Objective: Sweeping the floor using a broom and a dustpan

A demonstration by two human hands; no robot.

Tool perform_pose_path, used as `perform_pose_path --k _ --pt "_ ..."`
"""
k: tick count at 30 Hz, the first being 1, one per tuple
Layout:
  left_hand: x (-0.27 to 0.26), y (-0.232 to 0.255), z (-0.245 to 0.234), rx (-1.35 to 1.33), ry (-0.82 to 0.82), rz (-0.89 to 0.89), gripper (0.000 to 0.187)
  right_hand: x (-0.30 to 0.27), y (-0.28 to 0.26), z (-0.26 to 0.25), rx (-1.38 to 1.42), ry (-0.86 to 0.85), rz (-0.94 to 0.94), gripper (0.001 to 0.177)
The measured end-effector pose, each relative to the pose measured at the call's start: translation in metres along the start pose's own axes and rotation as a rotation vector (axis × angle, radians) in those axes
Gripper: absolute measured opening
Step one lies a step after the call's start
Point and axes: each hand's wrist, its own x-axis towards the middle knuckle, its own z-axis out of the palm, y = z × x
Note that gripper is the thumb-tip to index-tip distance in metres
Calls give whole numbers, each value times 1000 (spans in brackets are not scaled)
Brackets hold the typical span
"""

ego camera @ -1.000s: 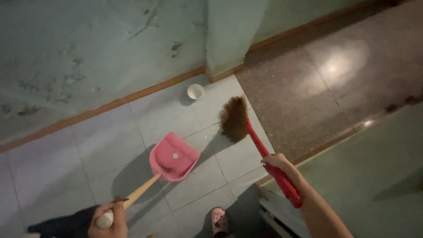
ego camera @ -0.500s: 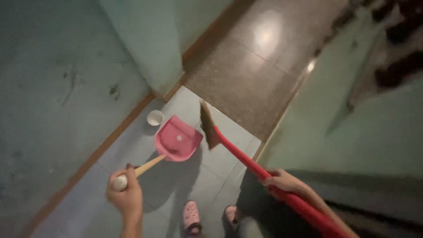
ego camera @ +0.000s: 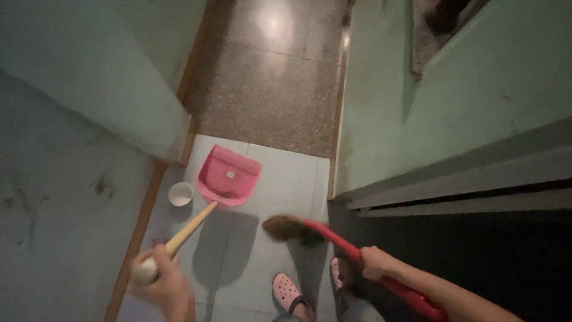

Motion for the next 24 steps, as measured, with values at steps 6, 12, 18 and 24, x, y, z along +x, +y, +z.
perform_pose_path --k 6,12,18,24 --pt "33 -9 7 -61 82 -391 17 90 -12 -36 190 298 21 32" --pt "63 -21 26 -208 77 -429 31 103 -51 -75 187 343 219 50" --pt "29 59 44 -134 31 -258 25 3 -18 -82 242 323 -50 30" --pt "27 65 54 -152 50 -111 24 -29 -7 -102 513 18 -2 46"
